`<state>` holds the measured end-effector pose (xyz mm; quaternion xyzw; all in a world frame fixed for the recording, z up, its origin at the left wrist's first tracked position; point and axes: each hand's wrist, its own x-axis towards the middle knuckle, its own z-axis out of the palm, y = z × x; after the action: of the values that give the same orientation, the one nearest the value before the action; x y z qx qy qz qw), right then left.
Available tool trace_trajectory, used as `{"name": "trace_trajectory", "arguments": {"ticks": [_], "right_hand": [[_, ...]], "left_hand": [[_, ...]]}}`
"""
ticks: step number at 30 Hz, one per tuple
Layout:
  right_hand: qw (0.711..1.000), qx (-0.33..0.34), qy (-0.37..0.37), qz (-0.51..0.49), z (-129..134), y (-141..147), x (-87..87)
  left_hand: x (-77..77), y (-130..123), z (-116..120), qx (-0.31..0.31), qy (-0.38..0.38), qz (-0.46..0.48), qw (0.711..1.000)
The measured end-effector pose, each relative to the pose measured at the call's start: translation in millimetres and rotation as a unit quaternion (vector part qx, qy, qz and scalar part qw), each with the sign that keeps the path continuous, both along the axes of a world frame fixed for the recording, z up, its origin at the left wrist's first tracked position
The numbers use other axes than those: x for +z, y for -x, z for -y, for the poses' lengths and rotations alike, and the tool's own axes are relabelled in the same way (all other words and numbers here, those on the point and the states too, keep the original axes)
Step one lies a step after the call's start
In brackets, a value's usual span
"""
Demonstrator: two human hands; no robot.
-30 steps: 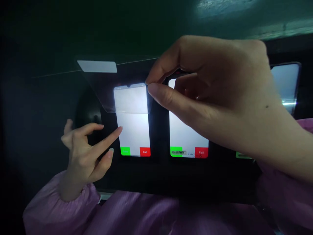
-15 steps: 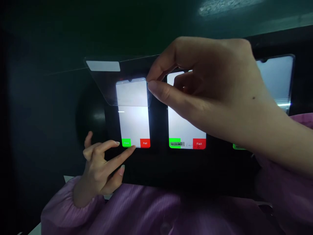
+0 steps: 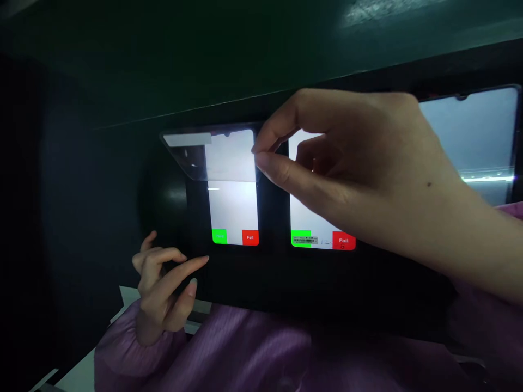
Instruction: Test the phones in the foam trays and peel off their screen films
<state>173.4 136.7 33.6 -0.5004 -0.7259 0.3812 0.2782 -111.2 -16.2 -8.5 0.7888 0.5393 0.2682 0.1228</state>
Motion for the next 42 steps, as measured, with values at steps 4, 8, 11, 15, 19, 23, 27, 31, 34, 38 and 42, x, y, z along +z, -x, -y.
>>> {"name": "trace_trajectory", "arguments": {"ticks": [4, 8, 11, 15, 19, 23, 27, 31, 34, 38, 42], "right_hand": [[0.999, 0.029, -0.037, 0.008, 15.9, 7.4, 2.9], [0.988, 0.086, -0.119, 0.051, 28.7, 11.0, 0.7], [0.986, 0.083, -0.132, 0.057, 32.0, 11.6, -2.3], [0.988, 0.074, -0.127, 0.038, 30.2, 13.7, -6.9], [0.991, 0.095, -0.092, 0.019, 28.9, 14.4, -7.7], [0.969, 0.244, 0.032, 0.017, 42.0, -2.8, -1.0], [0.971, 0.177, -0.146, 0.06, 69.5, -35.4, 0.3], [0.929, 0.117, -0.281, 0.212, 98.5, -57.5, -11.2], [0.911, 0.072, -0.303, 0.269, 115.1, -78.5, -25.2], [0.92, -0.089, -0.295, 0.243, 129.5, -125.9, -45.5], [0.916, -0.137, -0.249, 0.282, 146.0, -164.6, -56.7]], "left_hand": [[-1.2, 1.6, 1.6, 0.009, -0.004, -0.001, 1.0], [-1.6, 1.8, 3.1, 0.01, -0.014, 0.01, 1.0], [0.1, -0.3, 2.6, 0.012, -0.008, 0.004, 1.0], [1.4, -6.4, -2.7, 0.011, -0.007, -0.026, 1.0], [1.3, -11.1, -8.9, 0.032, -0.021, -0.025, 0.999], [1.0, -13.3, -7.6, 0.055, -0.019, 0.016, 0.998], [-2.7, -13.6, 1.9, 0.017, -0.003, 0.004, 1.0], [-9.4, -13.3, 10.1, 0.012, -0.002, -0.09, 0.996], [-14.7, -17.9, 11.0, 0.03, -0.03, -0.101, 0.994], [-22.4, -36.2, 5.6, 0.048, -0.074, -0.051, 0.995], [-30.9, -59.2, -3.8, 0.038, -0.093, -0.049, 0.994]]}}
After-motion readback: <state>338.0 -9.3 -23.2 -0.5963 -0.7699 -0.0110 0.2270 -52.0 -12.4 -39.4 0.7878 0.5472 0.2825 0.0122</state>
